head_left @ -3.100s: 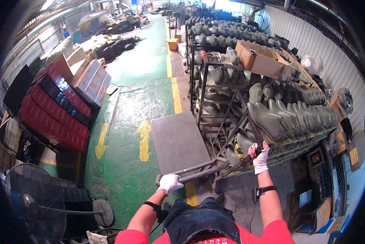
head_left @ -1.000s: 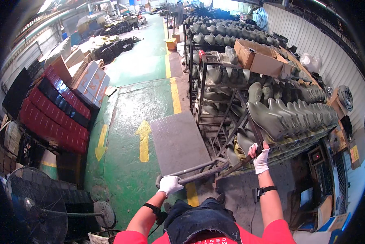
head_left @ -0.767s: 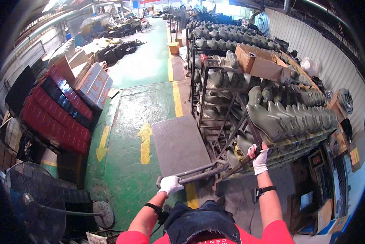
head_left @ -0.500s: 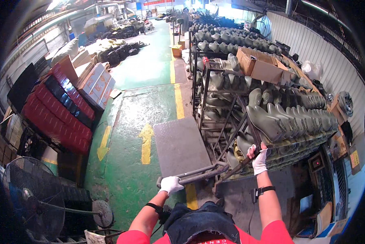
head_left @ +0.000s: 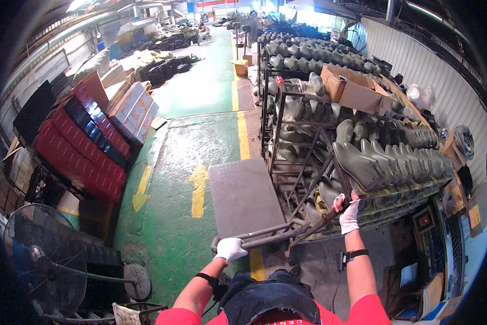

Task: Moving a heavy metal rack filled with shoe lasts across a factory floor.

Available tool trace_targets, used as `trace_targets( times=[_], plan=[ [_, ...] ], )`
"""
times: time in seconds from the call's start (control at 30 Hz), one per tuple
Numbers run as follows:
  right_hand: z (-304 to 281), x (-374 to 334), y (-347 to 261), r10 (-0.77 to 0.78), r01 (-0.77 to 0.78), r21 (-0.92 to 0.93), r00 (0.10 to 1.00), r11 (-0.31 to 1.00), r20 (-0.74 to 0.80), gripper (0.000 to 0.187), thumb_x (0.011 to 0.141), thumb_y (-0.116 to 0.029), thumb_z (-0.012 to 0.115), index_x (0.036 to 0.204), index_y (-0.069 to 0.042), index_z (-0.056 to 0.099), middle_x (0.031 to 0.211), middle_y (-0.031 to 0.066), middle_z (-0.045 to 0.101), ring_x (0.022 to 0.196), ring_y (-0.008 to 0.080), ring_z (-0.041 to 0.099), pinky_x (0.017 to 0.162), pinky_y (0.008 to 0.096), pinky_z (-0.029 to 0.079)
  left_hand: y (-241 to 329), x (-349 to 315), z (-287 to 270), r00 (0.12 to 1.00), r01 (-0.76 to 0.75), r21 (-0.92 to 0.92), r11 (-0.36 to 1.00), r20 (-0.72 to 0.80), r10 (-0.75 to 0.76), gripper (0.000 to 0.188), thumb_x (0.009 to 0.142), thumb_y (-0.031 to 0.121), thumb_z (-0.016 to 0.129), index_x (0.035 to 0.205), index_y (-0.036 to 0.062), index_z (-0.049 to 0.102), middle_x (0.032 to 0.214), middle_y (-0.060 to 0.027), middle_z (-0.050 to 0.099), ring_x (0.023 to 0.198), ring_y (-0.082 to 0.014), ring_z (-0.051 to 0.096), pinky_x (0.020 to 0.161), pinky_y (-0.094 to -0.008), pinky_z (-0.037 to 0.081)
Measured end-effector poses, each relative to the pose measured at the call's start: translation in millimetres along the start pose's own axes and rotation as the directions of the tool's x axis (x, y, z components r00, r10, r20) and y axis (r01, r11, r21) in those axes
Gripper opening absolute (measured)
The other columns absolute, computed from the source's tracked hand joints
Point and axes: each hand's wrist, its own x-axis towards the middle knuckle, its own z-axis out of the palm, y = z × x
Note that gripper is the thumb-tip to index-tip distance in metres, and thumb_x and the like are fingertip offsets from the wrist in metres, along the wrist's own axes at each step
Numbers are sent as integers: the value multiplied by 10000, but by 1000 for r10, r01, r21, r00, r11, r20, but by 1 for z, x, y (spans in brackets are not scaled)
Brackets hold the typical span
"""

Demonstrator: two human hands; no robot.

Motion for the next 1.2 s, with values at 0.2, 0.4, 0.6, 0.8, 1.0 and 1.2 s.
trace_targets(
  times=[0.2, 0.4, 0.6, 0.8, 1.0, 1.2],
  plan=[
    [4, -3, -4, -2, 2, 4, 999, 1000, 51, 685, 894, -699, 384, 568, -97, 417, 495, 29, 342, 464, 189, 345, 536, 333, 333, 1, -3, 1, 1000, 6, 12, 1000, 19, -6, 385, 684, 405, 654, 999, 205, 751, 876, -115, 732, 841, -309, 707, 729, -433, 546],
    [5, -4, -4, -14, 14, 3, 997, 1000, 69, 696, 910, -678, 370, 543, -88, 410, 489, 35, 316, 459, 199, 343, 531, 342, 316, -1, -2, 2, 999, 6, 14, 1000, 44, -6, 364, 688, 406, 649, 969, 195, 743, 850, -114, 725, 829, -313, 702, 724, -442, 542],
    [8, -6, -5, -27, 28, -29, 999, 999, 18, 699, 910, -683, 359, 551, -87, 421, 487, 32, 329, 457, 200, 356, 541, 343, 338, 1, -5, -2, 999, -4, -27, 1000, 42, 5, 346, 692, 410, 654, 944, 186, 731, 836, -118, 717, 836, -312, 697, 727, -452, 535],
    [3, -5, -2, -39, 40, -46, 999, 998, 28, 699, 904, -693, 371, 551, -92, 428, 475, 27, 345, 443, 200, 362, 536, 346, 352, -4, -3, 4, 999, -16, -22, 1000, 49, 17, 339, 705, 428, 662, 929, 180, 722, 801, -109, 712, 803, -315, 698, 715, -452, 532],
    [-4, -2, 3, -47, 48, -7, 999, 999, 13, 705, 909, -689, 362, 530, -97, 416, 467, 23, 336, 431, 195, 347, 516, 347, 341, -4, -2, 2, 997, -54, -45, 998, 44, 56, 307, 730, 405, 659, 923, 174, 721, 800, -114, 715, 789, -317, 701, 700, -456, 526],
    [5, -8, -2, -48, 48, -36, 999, 998, 17, 693, 912, -675, 353, 516, -107, 385, 467, 18, 318, 432, 186, 328, 516, 332, 309, -2, -3, -6, 996, -54, -45, 998, 71, 57, 295, 741, 386, 653, 931, 170, 722, 808, -118, 718, 790, -318, 702, 707, -451, 529]
  ],
)
